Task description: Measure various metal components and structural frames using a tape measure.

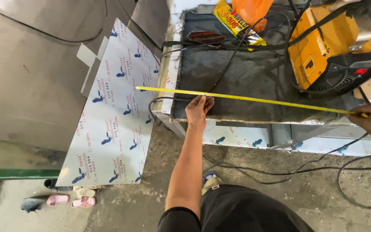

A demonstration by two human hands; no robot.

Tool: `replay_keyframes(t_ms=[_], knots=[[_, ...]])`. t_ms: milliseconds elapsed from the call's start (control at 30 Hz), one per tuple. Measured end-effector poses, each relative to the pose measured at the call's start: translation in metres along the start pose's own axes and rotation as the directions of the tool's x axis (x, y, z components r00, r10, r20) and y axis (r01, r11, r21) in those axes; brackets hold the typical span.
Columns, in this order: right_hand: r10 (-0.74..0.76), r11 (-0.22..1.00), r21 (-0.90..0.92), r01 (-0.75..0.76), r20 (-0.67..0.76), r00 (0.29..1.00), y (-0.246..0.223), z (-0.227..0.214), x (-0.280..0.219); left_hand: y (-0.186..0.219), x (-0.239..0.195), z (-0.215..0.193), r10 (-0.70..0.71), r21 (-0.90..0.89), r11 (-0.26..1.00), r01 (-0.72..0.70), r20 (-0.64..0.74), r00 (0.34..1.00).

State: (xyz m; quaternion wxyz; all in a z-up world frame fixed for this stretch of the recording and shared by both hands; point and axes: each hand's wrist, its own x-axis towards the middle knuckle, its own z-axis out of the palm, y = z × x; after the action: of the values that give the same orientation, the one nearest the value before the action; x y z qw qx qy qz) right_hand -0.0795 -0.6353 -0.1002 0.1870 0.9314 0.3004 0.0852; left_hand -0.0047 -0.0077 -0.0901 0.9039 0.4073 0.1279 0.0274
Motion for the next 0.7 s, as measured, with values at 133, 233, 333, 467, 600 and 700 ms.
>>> replay_keyframes(t_ms=[133,233,333,467,600,700], knots=[[0.555,0.745,0.408,-0.528,0.061,0.83,-0.022,0.01,0.013,0.011,-0.002,-0.011,-0.021,-0.002,1.0,0.021,-0.011,1.0],[0.568,0.797,0.057,-0.602,0.268,0.778,-0.023,-0.014,0.005,-0.007,0.012,-0.011,-0.084,0.185,0.978,0.101,-0.099,0.992],[0.614,0.661,0.324,-0.677,0.285,0.736,-0.036,-0.073,0.024,-0.002,0.01,-0.011,-0.04,0.05,0.998,0.043,-0.055,0.998],[0.576,0.646,0.405,-0.647,0.296,0.762,-0.042,-0.115,0.036,0.004,0.01,-0.009,-0.017,0.09,0.996,0.024,-0.073,0.997],[0.561,0.665,0.474,-0.577,0.194,0.805,-0.041,-0.138,0.033,0.008,0.009,-0.01,-0.005,0.094,0.995,0.013,-0.082,0.997],[0.574,0.679,0.394,-0.62,0.242,0.782,-0.042,-0.174,0.034,0.011,0.004,-0.007,-0.004,0.085,0.996,0.009,-0.062,0.998]])
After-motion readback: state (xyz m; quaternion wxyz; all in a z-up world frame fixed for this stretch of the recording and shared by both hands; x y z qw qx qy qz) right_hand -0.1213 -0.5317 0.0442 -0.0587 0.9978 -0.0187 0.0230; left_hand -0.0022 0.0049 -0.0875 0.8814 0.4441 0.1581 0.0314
